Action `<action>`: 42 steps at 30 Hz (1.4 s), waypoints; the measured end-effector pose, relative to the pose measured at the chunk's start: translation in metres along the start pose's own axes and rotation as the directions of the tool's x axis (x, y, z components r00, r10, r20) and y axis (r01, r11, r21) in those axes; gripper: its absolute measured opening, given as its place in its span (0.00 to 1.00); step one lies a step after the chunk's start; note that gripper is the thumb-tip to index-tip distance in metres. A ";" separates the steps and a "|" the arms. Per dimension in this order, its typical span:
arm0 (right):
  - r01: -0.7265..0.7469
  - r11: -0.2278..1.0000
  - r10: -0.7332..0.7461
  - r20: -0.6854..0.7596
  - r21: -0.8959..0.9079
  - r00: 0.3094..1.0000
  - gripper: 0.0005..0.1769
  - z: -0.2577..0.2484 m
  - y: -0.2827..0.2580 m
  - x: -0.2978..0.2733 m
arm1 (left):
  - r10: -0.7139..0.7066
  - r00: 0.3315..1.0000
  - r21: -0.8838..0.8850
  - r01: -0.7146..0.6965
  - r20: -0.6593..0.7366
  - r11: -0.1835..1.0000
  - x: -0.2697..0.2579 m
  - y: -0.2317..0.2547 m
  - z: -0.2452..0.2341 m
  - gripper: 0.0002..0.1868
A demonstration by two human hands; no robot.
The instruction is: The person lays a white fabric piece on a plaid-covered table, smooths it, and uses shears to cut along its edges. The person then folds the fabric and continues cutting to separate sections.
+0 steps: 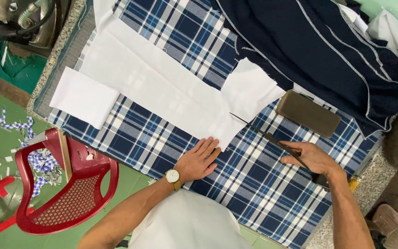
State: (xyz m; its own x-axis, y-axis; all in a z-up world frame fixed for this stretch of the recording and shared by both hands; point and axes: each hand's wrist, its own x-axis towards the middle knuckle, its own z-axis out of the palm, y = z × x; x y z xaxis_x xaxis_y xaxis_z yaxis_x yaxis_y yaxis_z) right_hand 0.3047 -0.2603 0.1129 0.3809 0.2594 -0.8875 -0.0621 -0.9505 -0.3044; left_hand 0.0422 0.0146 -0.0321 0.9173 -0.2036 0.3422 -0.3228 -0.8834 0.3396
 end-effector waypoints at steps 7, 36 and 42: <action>-0.005 1.000 0.005 -0.007 0.016 1.000 0.43 -0.001 0.001 0.005 | -0.009 1.000 0.006 0.009 -0.006 1.000 0.000 0.000 0.001 0.29; -0.043 0.997 0.043 -0.004 -0.067 0.999 0.44 0.018 -0.072 0.014 | -0.019 1.000 -0.017 0.020 0.025 1.000 -0.005 -0.001 -0.005 0.28; 0.007 0.993 -0.011 -0.036 -0.120 0.999 0.44 0.027 -0.084 0.032 | -0.018 1.000 -0.021 0.019 0.021 1.000 -0.005 -0.002 -0.006 0.27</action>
State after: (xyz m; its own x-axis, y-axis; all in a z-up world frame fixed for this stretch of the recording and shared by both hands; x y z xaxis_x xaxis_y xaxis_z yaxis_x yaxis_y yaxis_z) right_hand 0.2973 -0.1676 0.1007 0.4146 0.2638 -0.8709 0.0516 -0.9623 -0.2669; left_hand 0.0366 0.0198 -0.0295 0.9277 -0.1962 0.3176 -0.3104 -0.8782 0.3639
